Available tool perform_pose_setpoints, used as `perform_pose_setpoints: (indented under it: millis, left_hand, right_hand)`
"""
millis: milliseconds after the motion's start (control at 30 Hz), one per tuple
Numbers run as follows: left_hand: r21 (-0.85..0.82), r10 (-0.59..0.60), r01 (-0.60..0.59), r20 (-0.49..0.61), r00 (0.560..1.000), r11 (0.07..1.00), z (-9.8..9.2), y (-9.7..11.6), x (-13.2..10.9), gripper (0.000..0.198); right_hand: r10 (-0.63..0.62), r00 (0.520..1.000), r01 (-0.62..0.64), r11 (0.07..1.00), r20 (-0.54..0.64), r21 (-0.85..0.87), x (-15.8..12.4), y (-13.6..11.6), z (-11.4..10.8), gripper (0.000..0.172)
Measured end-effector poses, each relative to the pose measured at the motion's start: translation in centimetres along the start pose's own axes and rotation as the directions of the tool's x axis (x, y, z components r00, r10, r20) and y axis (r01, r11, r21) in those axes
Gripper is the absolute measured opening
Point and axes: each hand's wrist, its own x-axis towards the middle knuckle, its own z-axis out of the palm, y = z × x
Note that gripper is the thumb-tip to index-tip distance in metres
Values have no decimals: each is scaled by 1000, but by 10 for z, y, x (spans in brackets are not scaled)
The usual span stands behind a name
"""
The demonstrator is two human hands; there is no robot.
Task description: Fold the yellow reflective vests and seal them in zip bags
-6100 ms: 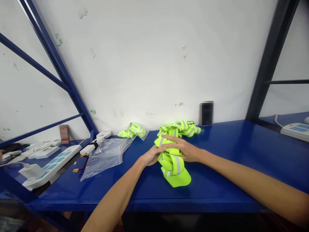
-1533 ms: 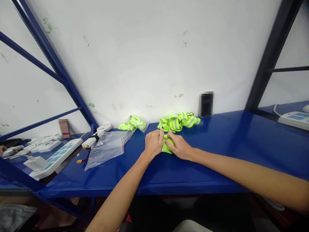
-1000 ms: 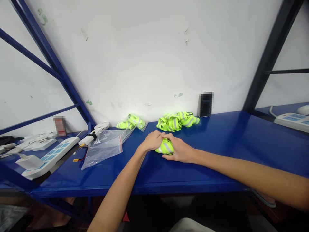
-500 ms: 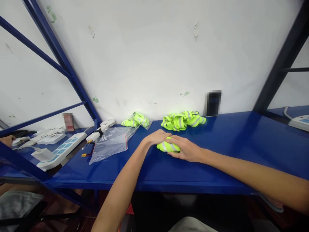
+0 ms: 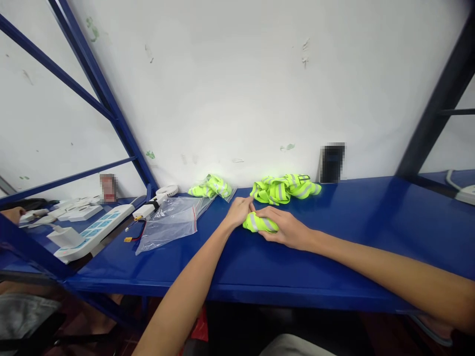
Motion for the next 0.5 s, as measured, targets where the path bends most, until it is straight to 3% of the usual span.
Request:
perform_pose_setpoints:
  millis: [67,133,200,333,400,500]
  left_hand:
    - [107,126,-99,-283,951,989,-15,3,-6,52]
    - [291,282,-160,-446,850,943,-43,4,-19,52]
    - [530,370,-114,-407,835,840,-78,-3,-37,46]
    - [821,266,38,-229,937,570,-140,-33,-73,53]
    - [858,159,88,-193,968,506,-154,-49,-87,63]
    - [905,66,78,-116,991,418,-156,-60,-100,67]
  right_hand:
    - [69,997,-69,998,-27,10,1,1,-1,54]
    - [91,996,-91,996,-18,20,2,2,-2,57]
    - [81,997,-81,996,-7,43,3,3,-1,54]
    - [116,991,-110,991,-66,81,3,5,2,48]
    - [144,984,-134,987,-105,90,4,5,3,44]
    - [181,970,-166,981,-165,98,6,3,-3,37]
